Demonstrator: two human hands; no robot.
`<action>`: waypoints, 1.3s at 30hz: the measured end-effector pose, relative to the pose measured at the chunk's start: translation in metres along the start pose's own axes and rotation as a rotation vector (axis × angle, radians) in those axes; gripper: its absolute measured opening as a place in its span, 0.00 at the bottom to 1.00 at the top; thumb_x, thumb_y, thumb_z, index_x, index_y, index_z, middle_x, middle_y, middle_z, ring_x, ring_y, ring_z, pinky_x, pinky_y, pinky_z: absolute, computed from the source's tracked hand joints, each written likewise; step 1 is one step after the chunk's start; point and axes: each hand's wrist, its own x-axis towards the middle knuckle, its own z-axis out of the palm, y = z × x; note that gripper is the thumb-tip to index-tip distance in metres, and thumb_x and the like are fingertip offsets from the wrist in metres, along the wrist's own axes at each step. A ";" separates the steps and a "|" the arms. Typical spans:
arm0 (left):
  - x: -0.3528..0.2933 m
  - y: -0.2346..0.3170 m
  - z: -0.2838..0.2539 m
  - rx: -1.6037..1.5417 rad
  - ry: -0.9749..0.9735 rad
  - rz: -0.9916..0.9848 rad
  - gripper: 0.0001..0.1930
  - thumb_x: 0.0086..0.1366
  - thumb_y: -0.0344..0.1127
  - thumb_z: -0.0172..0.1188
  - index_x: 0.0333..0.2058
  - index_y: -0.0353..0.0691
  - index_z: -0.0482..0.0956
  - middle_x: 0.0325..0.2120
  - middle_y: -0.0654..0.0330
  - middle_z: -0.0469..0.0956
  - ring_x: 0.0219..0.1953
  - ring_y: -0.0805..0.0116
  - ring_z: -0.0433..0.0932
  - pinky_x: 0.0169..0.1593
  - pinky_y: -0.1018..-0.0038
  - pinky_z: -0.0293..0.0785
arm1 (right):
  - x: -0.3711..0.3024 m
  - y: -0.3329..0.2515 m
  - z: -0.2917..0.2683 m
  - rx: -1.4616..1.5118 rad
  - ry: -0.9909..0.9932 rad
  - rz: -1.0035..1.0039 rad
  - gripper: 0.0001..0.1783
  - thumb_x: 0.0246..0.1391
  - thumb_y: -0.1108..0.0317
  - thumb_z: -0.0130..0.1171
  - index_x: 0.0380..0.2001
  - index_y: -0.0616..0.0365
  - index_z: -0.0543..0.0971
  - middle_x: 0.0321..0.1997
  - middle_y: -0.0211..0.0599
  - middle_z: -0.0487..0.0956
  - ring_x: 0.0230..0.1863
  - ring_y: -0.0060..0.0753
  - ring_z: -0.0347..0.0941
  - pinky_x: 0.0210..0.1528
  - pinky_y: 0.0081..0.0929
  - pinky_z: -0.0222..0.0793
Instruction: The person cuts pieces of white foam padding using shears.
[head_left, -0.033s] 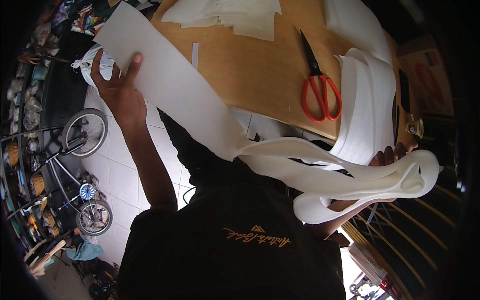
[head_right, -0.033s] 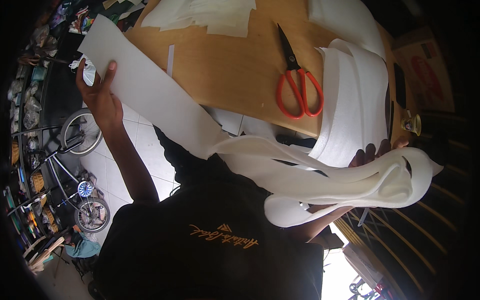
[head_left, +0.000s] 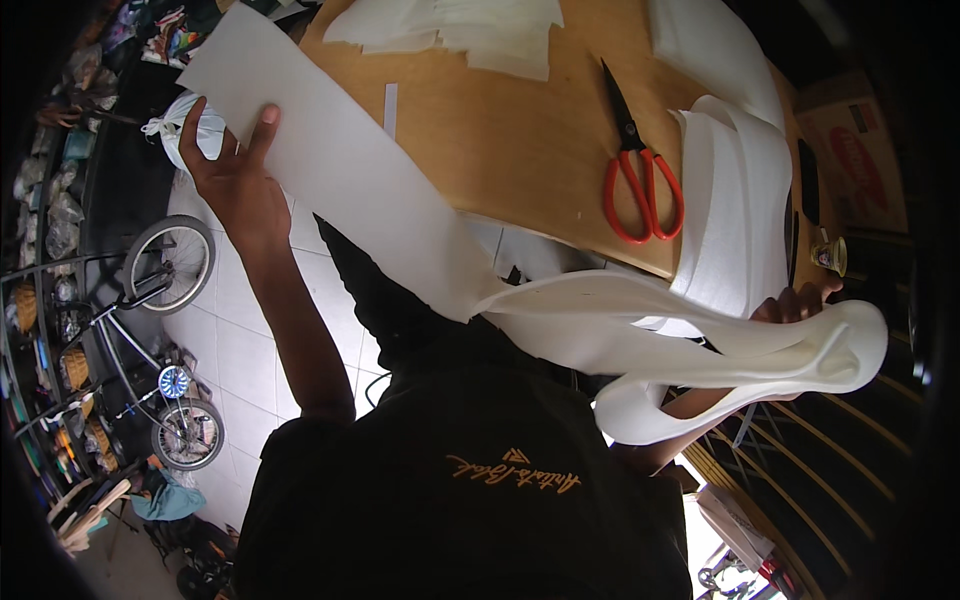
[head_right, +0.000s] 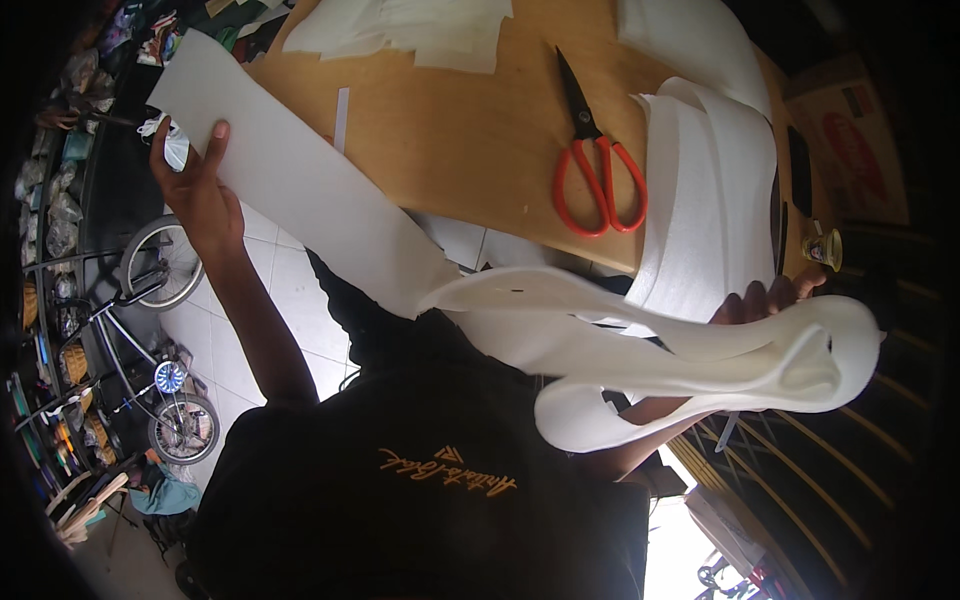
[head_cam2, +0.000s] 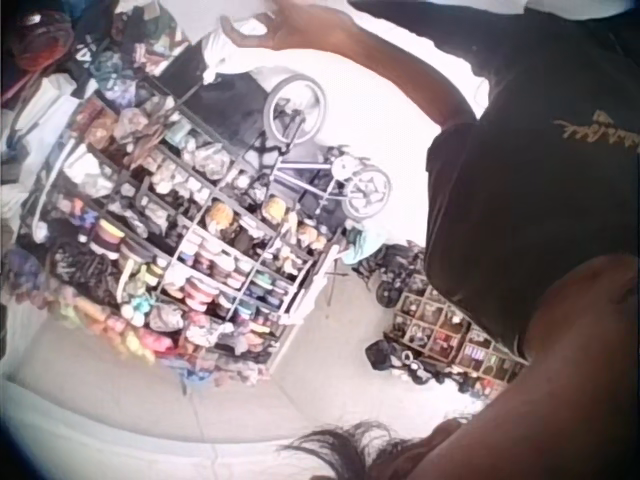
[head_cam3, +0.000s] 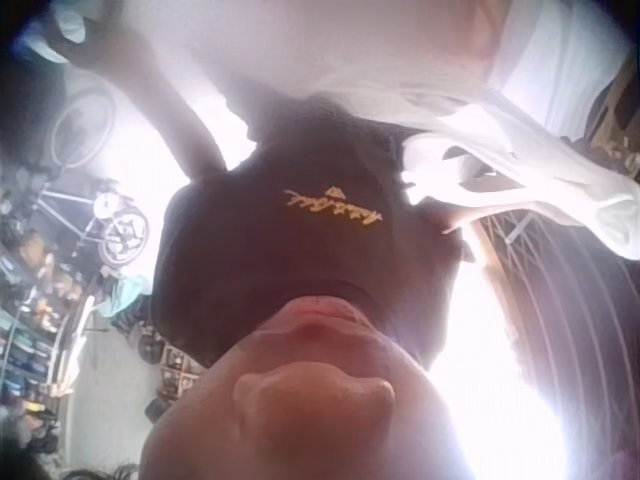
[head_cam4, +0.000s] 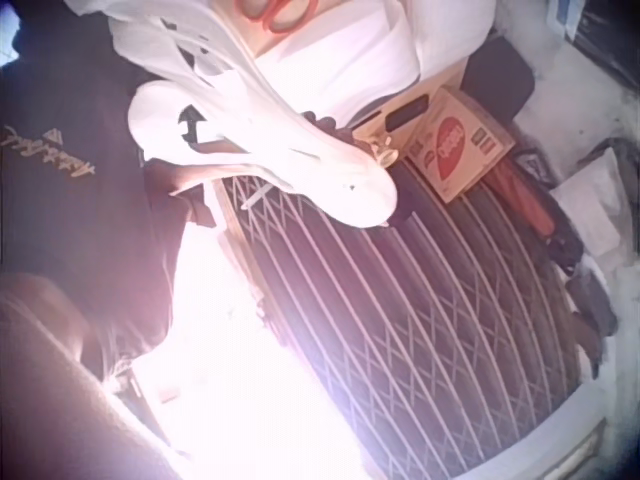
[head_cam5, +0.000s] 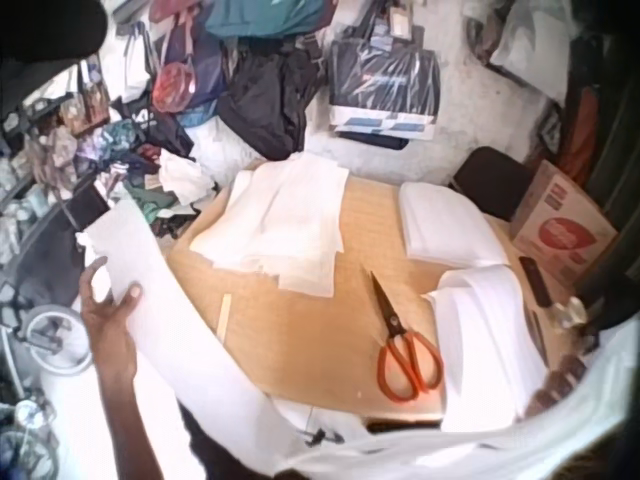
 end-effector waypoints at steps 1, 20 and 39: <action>0.003 0.002 -0.002 0.027 0.001 -0.017 0.25 0.52 0.23 0.69 0.50 0.33 0.72 0.49 0.47 0.73 0.51 0.62 0.74 0.54 0.72 0.72 | 0.002 -0.005 -0.006 -0.079 0.053 -0.043 0.27 0.48 0.59 0.67 0.47 0.58 0.68 0.39 0.44 0.71 0.38 0.43 0.74 0.49 0.45 0.74; -0.035 -0.013 -0.091 0.414 -0.178 -0.403 0.20 0.54 0.24 0.66 0.47 0.32 0.77 0.47 0.50 0.75 0.45 0.63 0.78 0.47 0.73 0.76 | -0.012 -0.012 0.051 -0.817 -0.163 -0.025 0.26 0.48 0.59 0.66 0.47 0.60 0.69 0.38 0.43 0.72 0.37 0.41 0.75 0.47 0.43 0.74; -0.096 -0.139 -0.148 0.580 -0.328 -0.532 0.21 0.51 0.21 0.66 0.46 0.31 0.77 0.40 0.51 0.78 0.40 0.64 0.77 0.46 0.71 0.75 | 0.012 0.018 0.083 -1.034 -0.360 0.038 0.26 0.49 0.59 0.65 0.46 0.61 0.70 0.38 0.43 0.73 0.37 0.39 0.75 0.45 0.40 0.74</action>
